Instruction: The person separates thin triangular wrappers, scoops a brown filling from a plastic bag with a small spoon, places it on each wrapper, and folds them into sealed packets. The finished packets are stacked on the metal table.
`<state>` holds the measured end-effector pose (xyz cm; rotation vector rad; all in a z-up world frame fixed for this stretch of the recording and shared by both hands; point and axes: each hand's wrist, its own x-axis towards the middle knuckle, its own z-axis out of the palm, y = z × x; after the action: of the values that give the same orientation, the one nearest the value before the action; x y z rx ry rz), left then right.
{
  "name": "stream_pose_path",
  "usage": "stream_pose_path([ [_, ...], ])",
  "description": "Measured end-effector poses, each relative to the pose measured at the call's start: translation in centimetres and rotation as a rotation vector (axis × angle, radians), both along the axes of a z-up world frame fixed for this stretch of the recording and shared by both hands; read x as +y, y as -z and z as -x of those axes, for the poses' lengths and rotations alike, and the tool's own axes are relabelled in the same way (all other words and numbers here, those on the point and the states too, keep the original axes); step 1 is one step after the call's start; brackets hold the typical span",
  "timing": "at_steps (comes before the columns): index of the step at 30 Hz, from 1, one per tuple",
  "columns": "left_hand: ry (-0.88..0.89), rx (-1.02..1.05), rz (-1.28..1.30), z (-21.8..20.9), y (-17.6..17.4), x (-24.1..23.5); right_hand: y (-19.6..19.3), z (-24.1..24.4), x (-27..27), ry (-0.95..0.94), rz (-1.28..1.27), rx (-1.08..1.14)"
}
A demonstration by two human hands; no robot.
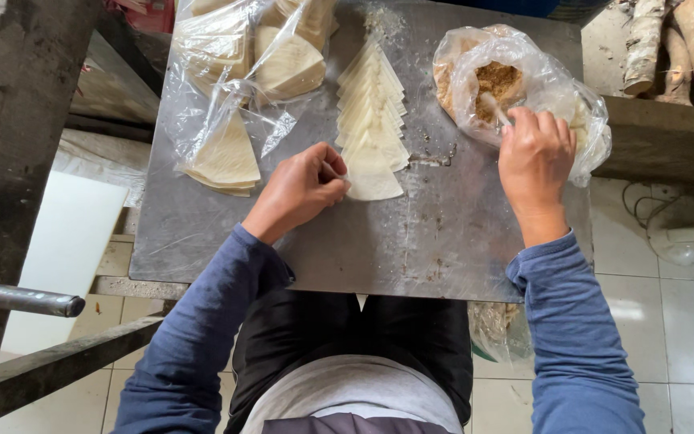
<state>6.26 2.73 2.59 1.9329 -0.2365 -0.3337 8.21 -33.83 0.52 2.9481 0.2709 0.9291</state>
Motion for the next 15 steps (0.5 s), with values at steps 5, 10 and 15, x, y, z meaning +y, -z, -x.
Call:
stream_pose_path([
  [5,0.041,0.013,-0.008,0.4,-0.8,0.5,-0.4,-1.0,0.2,0.013,-0.050,-0.062],
  [10,-0.013,-0.043,-0.034,1.0,-0.5,0.3,-0.1,-1.8,0.2,-0.038,-0.131,-0.061],
  [15,-0.106,-0.172,-0.010,1.5,0.6,-0.1,-0.2,-1.7,0.0,-0.156,-0.284,-0.073],
])
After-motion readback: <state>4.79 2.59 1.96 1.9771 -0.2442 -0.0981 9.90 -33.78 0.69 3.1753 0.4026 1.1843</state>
